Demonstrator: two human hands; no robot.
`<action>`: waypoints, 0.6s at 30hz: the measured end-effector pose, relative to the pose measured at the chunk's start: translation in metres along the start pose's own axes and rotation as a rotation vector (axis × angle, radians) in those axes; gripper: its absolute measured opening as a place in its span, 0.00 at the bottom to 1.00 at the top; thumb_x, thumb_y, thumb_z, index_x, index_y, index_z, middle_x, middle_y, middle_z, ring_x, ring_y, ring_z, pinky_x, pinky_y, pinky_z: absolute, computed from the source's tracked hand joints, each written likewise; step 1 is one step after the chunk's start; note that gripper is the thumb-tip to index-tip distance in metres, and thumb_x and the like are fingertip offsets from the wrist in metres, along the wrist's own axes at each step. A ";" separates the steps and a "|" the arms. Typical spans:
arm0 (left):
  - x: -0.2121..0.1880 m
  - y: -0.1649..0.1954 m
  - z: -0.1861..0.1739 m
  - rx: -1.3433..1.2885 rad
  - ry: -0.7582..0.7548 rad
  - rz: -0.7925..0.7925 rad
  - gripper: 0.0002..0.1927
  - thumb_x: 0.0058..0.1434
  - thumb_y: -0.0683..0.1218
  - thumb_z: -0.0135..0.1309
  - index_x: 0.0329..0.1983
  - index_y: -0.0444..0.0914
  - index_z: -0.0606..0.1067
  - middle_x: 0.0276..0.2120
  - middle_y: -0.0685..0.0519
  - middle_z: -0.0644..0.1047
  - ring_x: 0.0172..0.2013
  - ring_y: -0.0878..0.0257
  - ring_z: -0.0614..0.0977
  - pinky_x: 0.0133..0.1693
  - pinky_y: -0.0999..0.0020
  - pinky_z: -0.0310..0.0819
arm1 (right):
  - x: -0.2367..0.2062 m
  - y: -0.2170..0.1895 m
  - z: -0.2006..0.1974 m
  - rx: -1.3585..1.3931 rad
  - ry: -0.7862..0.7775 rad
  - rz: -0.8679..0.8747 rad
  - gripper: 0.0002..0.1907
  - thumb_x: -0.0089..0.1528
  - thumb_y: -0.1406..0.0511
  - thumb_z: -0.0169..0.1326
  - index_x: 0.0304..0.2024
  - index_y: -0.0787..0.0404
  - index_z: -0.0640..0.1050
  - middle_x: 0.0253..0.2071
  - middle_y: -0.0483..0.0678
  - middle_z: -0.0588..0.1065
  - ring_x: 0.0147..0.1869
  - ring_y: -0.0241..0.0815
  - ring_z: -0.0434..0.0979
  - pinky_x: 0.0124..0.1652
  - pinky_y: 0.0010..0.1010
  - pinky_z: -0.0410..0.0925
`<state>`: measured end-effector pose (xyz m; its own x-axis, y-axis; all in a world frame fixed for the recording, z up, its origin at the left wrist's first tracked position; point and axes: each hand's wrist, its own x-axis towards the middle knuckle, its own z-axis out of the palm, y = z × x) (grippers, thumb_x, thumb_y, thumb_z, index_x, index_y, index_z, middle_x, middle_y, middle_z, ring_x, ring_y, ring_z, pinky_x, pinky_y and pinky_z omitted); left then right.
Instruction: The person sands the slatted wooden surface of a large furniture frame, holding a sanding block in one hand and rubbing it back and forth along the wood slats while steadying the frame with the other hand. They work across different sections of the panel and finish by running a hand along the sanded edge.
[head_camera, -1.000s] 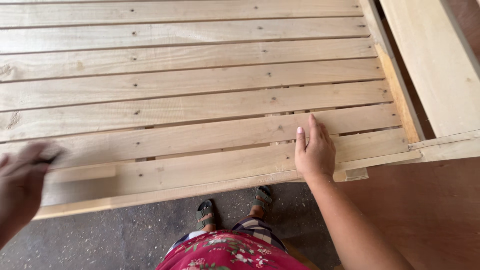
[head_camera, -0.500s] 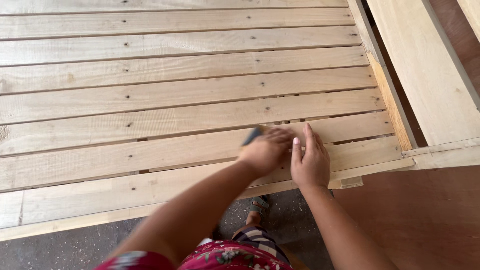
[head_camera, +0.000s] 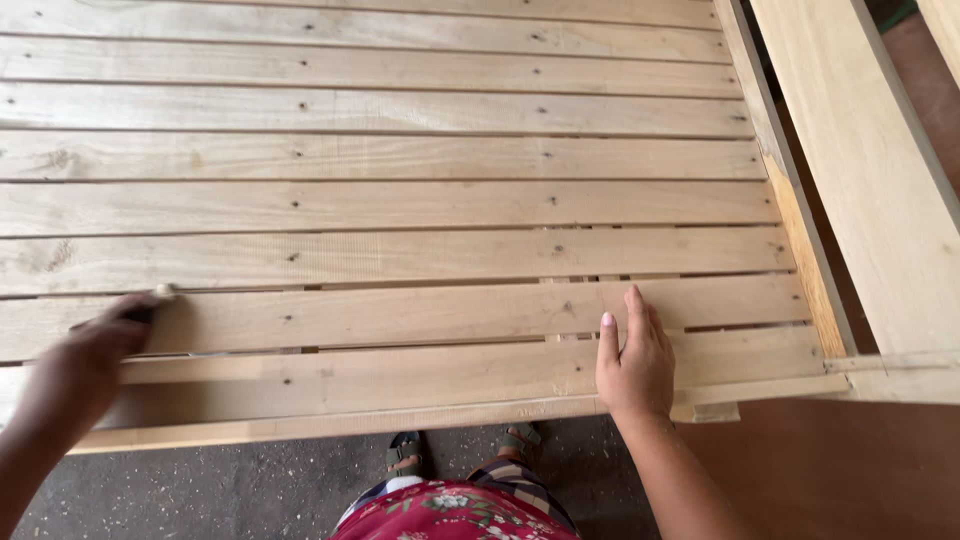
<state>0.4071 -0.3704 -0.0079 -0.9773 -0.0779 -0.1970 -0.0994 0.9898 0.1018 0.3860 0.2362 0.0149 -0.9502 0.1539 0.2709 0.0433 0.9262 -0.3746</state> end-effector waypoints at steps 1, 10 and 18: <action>-0.002 -0.006 0.003 -0.077 0.138 -0.069 0.23 0.61 0.39 0.48 0.60 0.47 0.74 0.75 0.59 0.65 0.64 0.61 0.73 0.65 0.60 0.67 | 0.000 0.003 0.002 -0.017 0.003 -0.009 0.29 0.71 0.55 0.43 0.70 0.64 0.65 0.67 0.60 0.70 0.71 0.58 0.68 0.66 0.46 0.61; 0.098 0.320 0.076 -0.571 0.172 0.469 0.27 0.69 0.41 0.40 0.72 0.44 0.65 0.73 0.55 0.64 0.71 0.57 0.65 0.69 0.57 0.55 | 0.021 0.038 0.028 0.088 -0.217 0.013 0.39 0.70 0.50 0.40 0.77 0.61 0.50 0.75 0.57 0.57 0.80 0.52 0.51 0.72 0.54 0.37; 0.094 0.466 0.025 -0.617 0.084 0.633 0.21 0.63 0.45 0.53 0.61 0.43 0.74 0.68 0.55 0.68 0.69 0.59 0.66 0.67 0.57 0.58 | 0.126 0.049 0.049 0.115 -0.311 -0.218 0.35 0.71 0.51 0.37 0.77 0.56 0.50 0.79 0.53 0.51 0.82 0.52 0.42 0.72 0.54 0.34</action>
<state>0.2734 0.0869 -0.0031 -0.8911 0.4303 0.1441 0.4052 0.6113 0.6798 0.2537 0.2844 -0.0129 -0.9821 -0.1701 0.0806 -0.1882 0.8784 -0.4394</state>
